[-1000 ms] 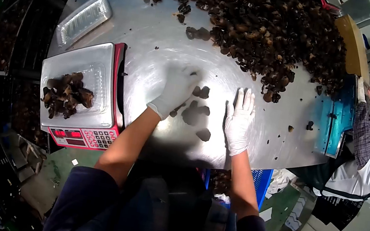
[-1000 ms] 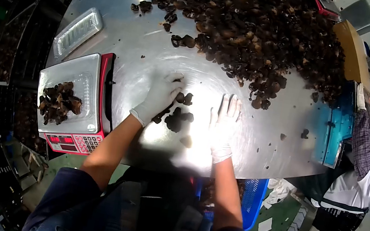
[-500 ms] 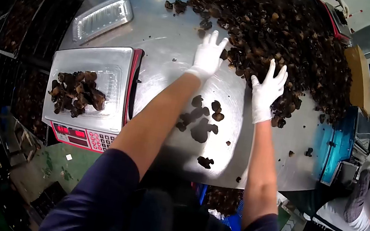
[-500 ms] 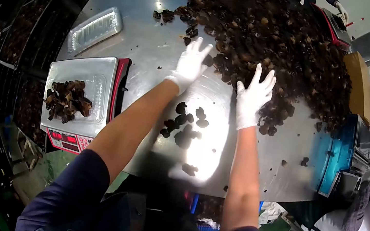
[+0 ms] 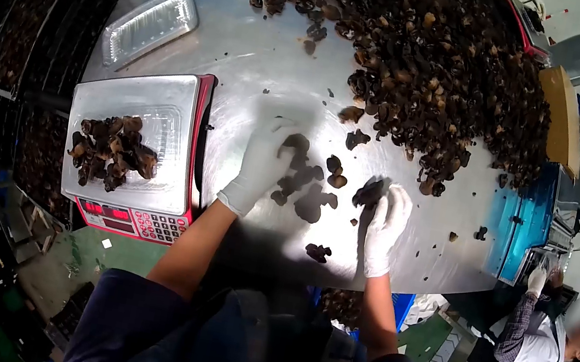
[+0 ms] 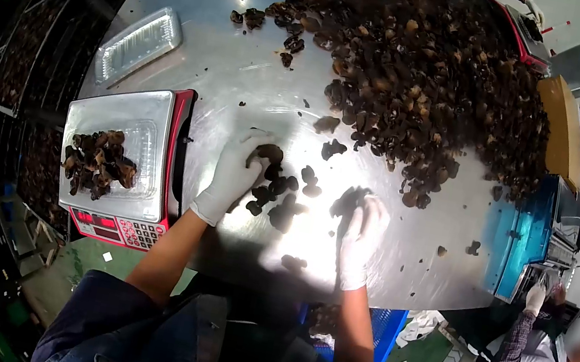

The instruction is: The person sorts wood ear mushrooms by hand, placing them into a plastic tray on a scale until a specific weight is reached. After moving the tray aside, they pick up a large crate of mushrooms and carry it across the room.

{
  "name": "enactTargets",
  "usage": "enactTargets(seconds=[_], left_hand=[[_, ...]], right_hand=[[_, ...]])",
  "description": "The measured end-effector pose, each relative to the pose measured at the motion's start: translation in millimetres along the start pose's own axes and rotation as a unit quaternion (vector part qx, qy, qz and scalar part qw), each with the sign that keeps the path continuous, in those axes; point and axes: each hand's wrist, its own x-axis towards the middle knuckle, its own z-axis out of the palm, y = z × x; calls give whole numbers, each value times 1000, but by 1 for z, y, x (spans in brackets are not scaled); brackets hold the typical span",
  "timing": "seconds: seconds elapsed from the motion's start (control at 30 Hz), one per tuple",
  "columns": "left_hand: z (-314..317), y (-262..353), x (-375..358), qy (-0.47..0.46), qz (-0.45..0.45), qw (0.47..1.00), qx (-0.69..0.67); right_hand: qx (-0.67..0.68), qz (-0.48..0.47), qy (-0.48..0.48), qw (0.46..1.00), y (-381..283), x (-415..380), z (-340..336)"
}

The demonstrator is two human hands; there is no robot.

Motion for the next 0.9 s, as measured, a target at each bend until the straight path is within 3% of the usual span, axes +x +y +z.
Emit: enactTargets(seconds=[0.13, 0.2, 0.27, 0.33, 0.37, 0.43, 0.5, 0.53, 0.6, 0.63, 0.67, 0.73, 0.8, 0.83, 0.87, 0.9], left_hand=[[2, -4, 8, 80, 12, 997, 3], [14, -1, 23, 165, 73, 982, 61], [28, 2, 45, 139, 94, 979, 117], [50, 7, 70, 122, 155, 971, 138], [56, 13, 80, 123, 154, 971, 137], [65, 20, 94, 4, 117, 974, 196], [74, 17, 102, -25, 110, 968, 225], [77, 15, 105, -52, 110, 959, 256], [79, 6, 104, -12, 117, 971, 208], [77, 8, 100, 58, 101, 980, 164], [74, 10, 96, 127, 84, 981, 118], [71, 17, 75, 153, 64, 982, 93], [70, 34, 34, 11, -91, 988, -124], [62, 64, 9, 3, 22, 994, -106], [70, 69, -17, -151, 104, 982, -38], [77, 87, -55, -188, 164, 966, -64]], right_hand=[[-37, 0, 18, 999, -5, 23, 16], [-59, -21, -15, 998, -17, 31, 32], [-21, -92, -95, 991, -23, 28, 46], [81, -134, -132, 979, -32, 15, 53], [62, -141, -114, 981, -46, 20, 47], [87, -75, -69, 991, -42, 37, 48], [31, -9, -21, 999, -38, 67, 48], [8, 32, -45, 998, -35, 80, 52], [-28, -16, -140, 990, -25, 95, 60], [-47, -48, -180, 981, -24, 97, 62], [-30, -30, -186, 982, -19, 97, 69], [99, -1, -179, 979, -8, 91, 63], [154, 53, -209, 964, -1, 98, 42], [178, 58, -186, 965, 14, 99, 34], [202, 61, -164, 964, 28, 101, 29], [174, 77, -164, 968, 24, 102, 17]])
